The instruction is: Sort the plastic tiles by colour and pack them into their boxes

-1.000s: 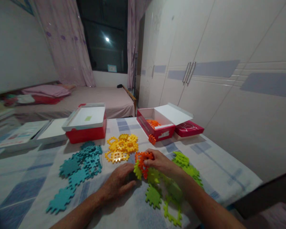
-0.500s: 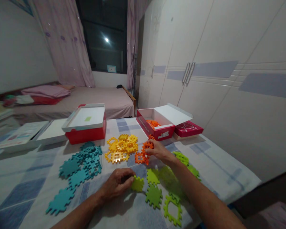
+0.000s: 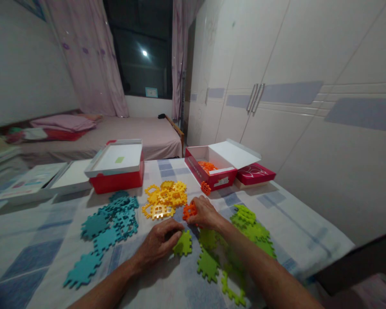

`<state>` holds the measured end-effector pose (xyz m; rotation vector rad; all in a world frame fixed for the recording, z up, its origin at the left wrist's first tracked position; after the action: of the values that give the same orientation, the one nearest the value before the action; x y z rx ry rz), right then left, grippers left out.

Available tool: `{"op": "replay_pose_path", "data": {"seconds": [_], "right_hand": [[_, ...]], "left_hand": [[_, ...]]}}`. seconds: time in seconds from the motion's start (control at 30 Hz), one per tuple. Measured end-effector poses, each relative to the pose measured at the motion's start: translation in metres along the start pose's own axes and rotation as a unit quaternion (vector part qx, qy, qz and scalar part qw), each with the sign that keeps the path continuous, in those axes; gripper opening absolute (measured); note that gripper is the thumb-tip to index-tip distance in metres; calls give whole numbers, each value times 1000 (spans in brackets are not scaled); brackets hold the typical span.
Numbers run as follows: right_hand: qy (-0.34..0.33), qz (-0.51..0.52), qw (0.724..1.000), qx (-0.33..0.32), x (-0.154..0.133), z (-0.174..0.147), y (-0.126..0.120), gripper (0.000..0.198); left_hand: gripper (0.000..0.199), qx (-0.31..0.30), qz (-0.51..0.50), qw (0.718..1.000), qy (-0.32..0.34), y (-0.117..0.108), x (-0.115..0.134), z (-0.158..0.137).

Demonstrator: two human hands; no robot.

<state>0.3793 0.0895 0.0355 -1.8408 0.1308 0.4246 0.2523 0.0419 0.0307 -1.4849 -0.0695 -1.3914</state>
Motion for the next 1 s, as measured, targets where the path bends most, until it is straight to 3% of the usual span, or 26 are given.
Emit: {"op": "replay_pose_path", "data": {"seconds": [0.13,0.2,0.3,0.4,0.5,0.53,0.6,0.7,0.8,1.0], "right_hand": [[-48,59,996,42,-4,-14,2,13],[-74,122,987,71,-1,-16,-17,12],[-69,167,967,182,10,-10,-86,24],[-9,141,937,320,27,-5,-164,36],[46,66,899,430,34,-17,-199,49],[44,49,897,437,34,-21,-196,45],[36,40,918,393,35,-24,-170,32],[40,18,969,243,40,-19,-107,24],[37,-27,989,138,46,-10,-59,24],[6,-3,996,89,54,10,-36,33]], "left_hand": [[19,8,1,1000,-6,0,-3,1],[20,5,-2,1000,-6,1,-4,1],[21,0,-2,1000,-7,2,-5,1],[21,5,-4,1000,-8,0,-5,1],[22,5,-9,1000,-11,0,-5,0],[22,4,-11,1000,-12,0,-5,0],[21,7,-12,1000,-13,-1,-6,0],[21,10,-14,1000,-10,-1,-6,0],[21,10,-13,1000,-7,-1,-5,0],[20,7,-6,1000,-6,1,-6,0]]}}
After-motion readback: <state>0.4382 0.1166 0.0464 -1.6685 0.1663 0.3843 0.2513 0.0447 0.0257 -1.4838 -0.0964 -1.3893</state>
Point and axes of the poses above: each hand's wrist, its own z-axis towards the middle knuckle, its own y-axis out of the palm, x = y × z, the point moved 9 cm from there along z, towards the middle knuckle, and after that the axes turned 12 degrees about -x, right-handed, at the moved point
